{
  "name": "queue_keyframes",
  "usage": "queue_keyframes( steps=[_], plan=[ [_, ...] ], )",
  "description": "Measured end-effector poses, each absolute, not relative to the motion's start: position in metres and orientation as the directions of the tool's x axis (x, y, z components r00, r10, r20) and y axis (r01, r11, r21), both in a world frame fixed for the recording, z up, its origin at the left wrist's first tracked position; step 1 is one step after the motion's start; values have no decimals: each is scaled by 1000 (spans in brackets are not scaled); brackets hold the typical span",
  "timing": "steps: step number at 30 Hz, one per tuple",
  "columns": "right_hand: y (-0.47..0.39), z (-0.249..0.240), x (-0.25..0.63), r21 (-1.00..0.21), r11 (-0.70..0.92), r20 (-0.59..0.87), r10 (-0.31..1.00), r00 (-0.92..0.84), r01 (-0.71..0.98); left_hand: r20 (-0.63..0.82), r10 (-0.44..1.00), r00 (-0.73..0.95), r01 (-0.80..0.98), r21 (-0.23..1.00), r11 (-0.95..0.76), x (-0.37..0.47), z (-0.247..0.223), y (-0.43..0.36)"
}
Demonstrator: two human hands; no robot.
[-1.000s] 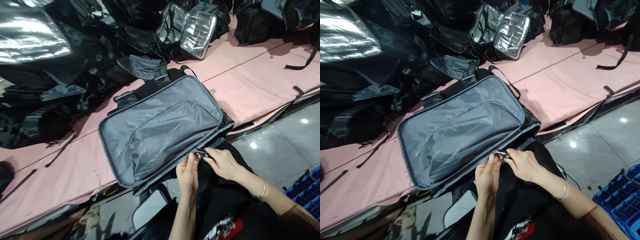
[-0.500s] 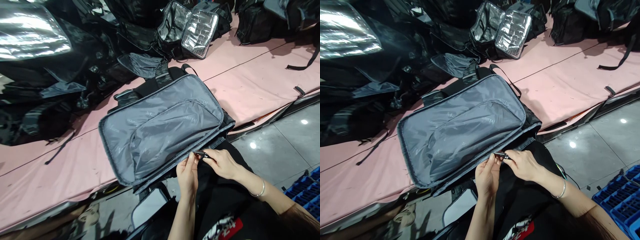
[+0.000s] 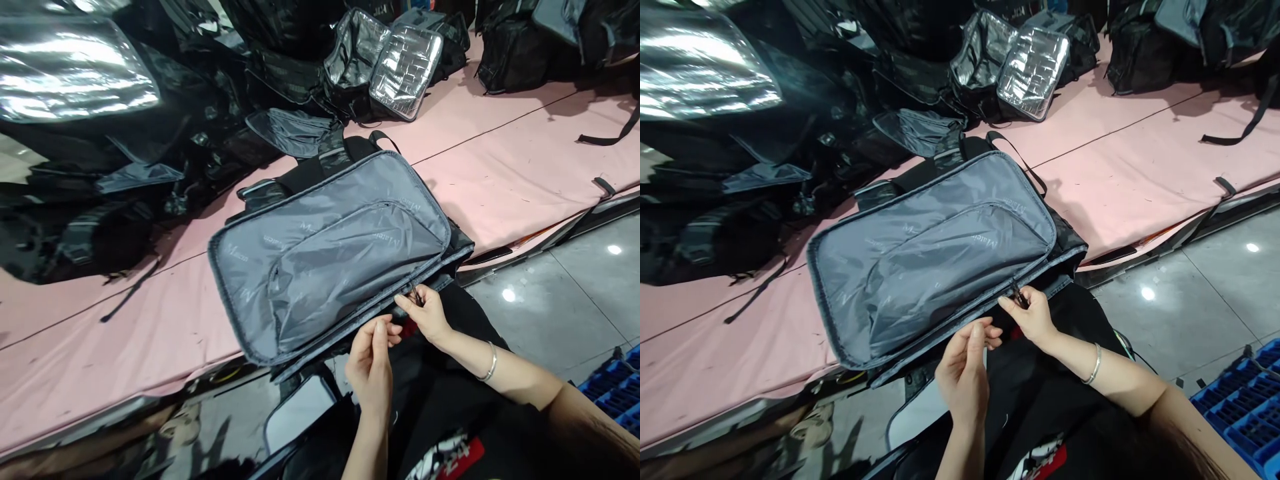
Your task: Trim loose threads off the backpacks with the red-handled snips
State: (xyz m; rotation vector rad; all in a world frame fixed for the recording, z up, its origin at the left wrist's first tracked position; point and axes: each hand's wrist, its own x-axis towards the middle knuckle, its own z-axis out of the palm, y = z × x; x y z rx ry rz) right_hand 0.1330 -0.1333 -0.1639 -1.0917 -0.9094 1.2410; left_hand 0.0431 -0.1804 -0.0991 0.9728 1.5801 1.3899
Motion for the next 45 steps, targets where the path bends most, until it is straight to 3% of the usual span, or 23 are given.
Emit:
queue_keyframes(
  steps=[4, 9, 14, 19, 23, 30, 41, 45],
  plan=[
    [-128, -167, 130, -946, -4, -38, 995, 97, -323, 63, 859, -508, 180, 983, 34, 41, -94, -178],
    [-125, -167, 133, -945, 51, 30, 997, 68, -323, 50, 874, -484, 199, 979, 54, 45, -106, -167],
    [-130, -164, 136, -945, 60, 41, 997, 64, -321, 218, 859, -464, 385, 922, -26, 48, -123, -163],
    [-143, -160, 157, -915, -39, 35, 984, -177, -401, 261, 869, -421, 425, 903, -65, 48, -130, -164],
    [-153, -160, 170, -775, -306, -40, 897, -439, -553, 207, 893, -400, 371, 927, -49, 50, -126, -162],
    [-151, -164, 173, -564, -603, -125, 738, -663, -564, 164, 925, -343, 309, 950, -54, 51, -119, -160],
    [-145, -172, 176, -255, -742, 30, 635, -772, -620, 200, 970, -139, 346, 928, -142, 51, -125, -162],
    [-147, -175, 171, -201, -765, 33, 619, -785, -612, 197, 972, -127, 337, 930, -144, 52, -123, -162]
  ],
)
